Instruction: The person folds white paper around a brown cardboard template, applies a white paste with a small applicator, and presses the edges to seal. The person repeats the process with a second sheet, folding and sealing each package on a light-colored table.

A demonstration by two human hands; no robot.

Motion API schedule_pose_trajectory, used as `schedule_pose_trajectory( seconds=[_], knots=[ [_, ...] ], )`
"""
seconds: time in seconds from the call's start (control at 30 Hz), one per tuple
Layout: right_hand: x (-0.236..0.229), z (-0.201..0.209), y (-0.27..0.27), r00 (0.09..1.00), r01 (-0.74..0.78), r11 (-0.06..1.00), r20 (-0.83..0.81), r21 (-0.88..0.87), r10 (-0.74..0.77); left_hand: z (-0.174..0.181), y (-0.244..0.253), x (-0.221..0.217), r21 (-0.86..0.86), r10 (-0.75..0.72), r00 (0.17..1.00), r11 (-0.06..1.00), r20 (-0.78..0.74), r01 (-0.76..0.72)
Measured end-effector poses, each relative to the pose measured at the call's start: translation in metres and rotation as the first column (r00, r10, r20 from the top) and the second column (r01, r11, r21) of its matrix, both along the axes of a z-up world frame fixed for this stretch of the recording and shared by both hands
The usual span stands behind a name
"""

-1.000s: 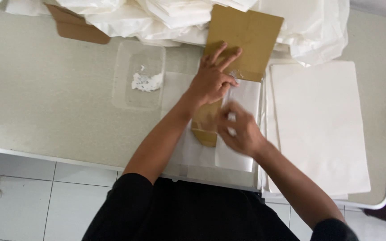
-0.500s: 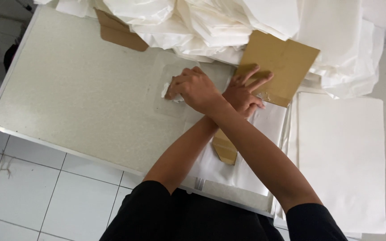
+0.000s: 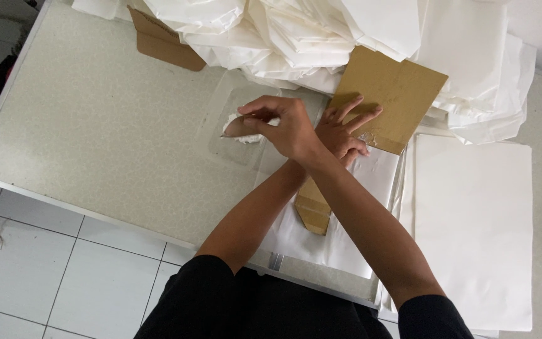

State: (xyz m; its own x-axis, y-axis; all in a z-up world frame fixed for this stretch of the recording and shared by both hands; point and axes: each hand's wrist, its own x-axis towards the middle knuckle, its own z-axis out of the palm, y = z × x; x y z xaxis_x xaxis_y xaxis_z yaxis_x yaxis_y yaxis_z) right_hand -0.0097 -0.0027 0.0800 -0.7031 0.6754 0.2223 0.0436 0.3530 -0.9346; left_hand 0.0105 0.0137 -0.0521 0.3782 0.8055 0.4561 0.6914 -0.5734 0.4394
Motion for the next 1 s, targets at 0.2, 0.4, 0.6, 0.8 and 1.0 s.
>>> schedule_pose_trajectory(
  seconds=[0.2, 0.4, 0.6, 0.8, 1.0],
  knots=[
    [0.053, 0.007, -0.014, 0.992, 0.042, 0.976, -0.107, -0.213, -0.066, -0.018, 0.017, -0.001, 0.044, -0.117, 0.993, 0.992, -0.018, 0.118],
    [0.162, 0.009, -0.050, 0.954, 0.256, 0.934, -0.087, -0.250, -0.286, -0.008, 0.009, -0.006, 0.116, -0.032, 0.995, 0.992, -0.099, 0.043],
    [0.249, -0.038, -0.103, 0.804, 0.563, 0.826, 0.251, -0.032, -0.539, 0.042, -0.014, -0.007, -0.161, -0.021, 0.997, 0.987, -0.073, 0.009],
    [0.222, -0.011, -0.123, 0.881, 0.300, 0.824, 0.191, 0.480, -0.432, 0.050, -0.015, -0.012, -0.167, -0.104, 0.994, 0.980, 0.017, 0.105],
    [0.223, -0.032, -0.122, 0.902, 0.040, 0.687, 0.270, 0.725, -0.337, 0.048, -0.015, -0.012, -0.134, -0.107, 0.994, 0.985, 0.024, 0.110]
  ],
)
